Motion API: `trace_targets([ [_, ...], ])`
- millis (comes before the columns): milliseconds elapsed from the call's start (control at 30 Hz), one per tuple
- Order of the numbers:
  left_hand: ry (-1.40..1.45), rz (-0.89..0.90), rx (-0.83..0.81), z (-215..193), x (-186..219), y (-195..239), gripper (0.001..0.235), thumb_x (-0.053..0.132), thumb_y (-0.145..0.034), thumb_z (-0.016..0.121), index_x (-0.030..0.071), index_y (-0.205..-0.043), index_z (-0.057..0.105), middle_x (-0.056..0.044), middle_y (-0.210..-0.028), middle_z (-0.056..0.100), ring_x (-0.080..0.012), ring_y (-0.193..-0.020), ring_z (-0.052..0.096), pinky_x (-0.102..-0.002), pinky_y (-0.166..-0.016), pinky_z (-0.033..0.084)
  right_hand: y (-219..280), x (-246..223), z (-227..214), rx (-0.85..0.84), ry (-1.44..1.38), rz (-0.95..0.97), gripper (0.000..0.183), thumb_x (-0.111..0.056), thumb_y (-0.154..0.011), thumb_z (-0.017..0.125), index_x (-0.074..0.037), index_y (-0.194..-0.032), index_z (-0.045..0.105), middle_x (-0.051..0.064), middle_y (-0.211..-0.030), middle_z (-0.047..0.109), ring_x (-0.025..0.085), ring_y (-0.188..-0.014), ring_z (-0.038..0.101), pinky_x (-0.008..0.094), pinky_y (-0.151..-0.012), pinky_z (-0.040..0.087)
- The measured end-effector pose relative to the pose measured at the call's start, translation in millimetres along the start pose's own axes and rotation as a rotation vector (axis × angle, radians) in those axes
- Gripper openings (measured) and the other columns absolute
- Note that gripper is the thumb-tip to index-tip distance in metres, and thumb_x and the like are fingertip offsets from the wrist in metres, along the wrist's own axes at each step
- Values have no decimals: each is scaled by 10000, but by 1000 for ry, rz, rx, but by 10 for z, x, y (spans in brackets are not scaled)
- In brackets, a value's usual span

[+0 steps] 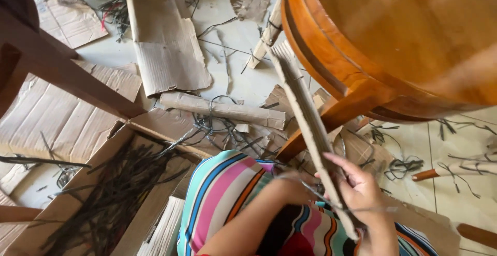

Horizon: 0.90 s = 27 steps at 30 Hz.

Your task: Wrapping a wooden chair leg with corrugated cardboard and securing it with plastic ties for protection.

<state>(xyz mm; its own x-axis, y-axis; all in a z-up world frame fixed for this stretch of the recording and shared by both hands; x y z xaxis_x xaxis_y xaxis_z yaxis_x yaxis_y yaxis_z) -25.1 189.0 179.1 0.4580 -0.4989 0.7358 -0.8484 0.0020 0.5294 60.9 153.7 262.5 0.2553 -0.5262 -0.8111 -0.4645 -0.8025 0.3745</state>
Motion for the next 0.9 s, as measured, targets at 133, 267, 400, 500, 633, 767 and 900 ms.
trace_targets([
  [133,603,16,754,-627,-705,24,543,525,-996,381,273,-1435,577,-169,-1151,727,-328,-1002,702,-459,-848,534,193,157,-42,-34,153,-88,444,-44,-947,600,-244,-1322,728,65,-943,878,169,-653,805,307,-569,735],
  [267,1414,314,843,-868,-549,348,509,501,-1006,421,42,-1190,543,-160,-1099,695,-269,-1017,708,-404,-954,633,125,715,-40,56,505,-311,536,-94,-968,578,-343,-1442,558,63,-949,824,54,-394,600,160,-376,650],
  [400,1208,757,1084,-987,-164,738,497,278,-972,648,87,-1391,461,-132,-1240,673,-246,-1110,699,-415,-977,611,175,609,47,162,429,-673,559,101,-846,628,-167,-1335,655,81,-1234,758,184,-847,754,325,-786,650],
  [500,813,624,1321,-896,27,911,500,128,-948,624,44,-1392,410,-160,-1281,700,-297,-1185,694,-425,-988,580,283,322,66,168,315,-753,456,49,-859,680,-105,-1288,700,119,-1338,691,302,-1224,665,447,-1059,542],
  [633,422,531,1458,-584,-23,667,512,7,-942,495,-69,-1436,385,-286,-1352,519,-445,-1294,530,-500,-1105,440,655,-552,31,203,163,-866,406,-245,-951,669,-39,-1299,634,142,-1282,681,285,-1205,665,423,-1106,527],
  [767,147,921,1672,-449,484,925,546,381,-1185,263,-20,-1555,282,-196,-1562,377,-283,-1489,380,-422,-1293,419,711,-949,86,339,116,-881,680,-422,-847,757,21,-1326,565,177,-1301,665,283,-1171,685,376,-1054,554],
  [900,361,953,1282,-693,567,1010,806,415,-1002,614,-68,-1536,252,-252,-1498,437,-363,-1374,491,-473,-1186,428,409,-723,-152,424,-58,-695,201,-164,-935,716,-19,-1074,708,115,-1035,780,203,-921,759,287,-782,640],
])
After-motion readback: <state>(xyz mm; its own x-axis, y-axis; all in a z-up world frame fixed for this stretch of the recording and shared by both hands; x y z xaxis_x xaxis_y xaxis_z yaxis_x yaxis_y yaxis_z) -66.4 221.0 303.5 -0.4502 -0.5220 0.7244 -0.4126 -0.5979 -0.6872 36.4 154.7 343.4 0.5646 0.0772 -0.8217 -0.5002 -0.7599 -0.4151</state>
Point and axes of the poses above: each hand's wrist, its own y-axis away from the middle knuckle, its own z-axis out of the palm, x = y × z, the point moved 9 cm from there along -y, towards the middle knuckle
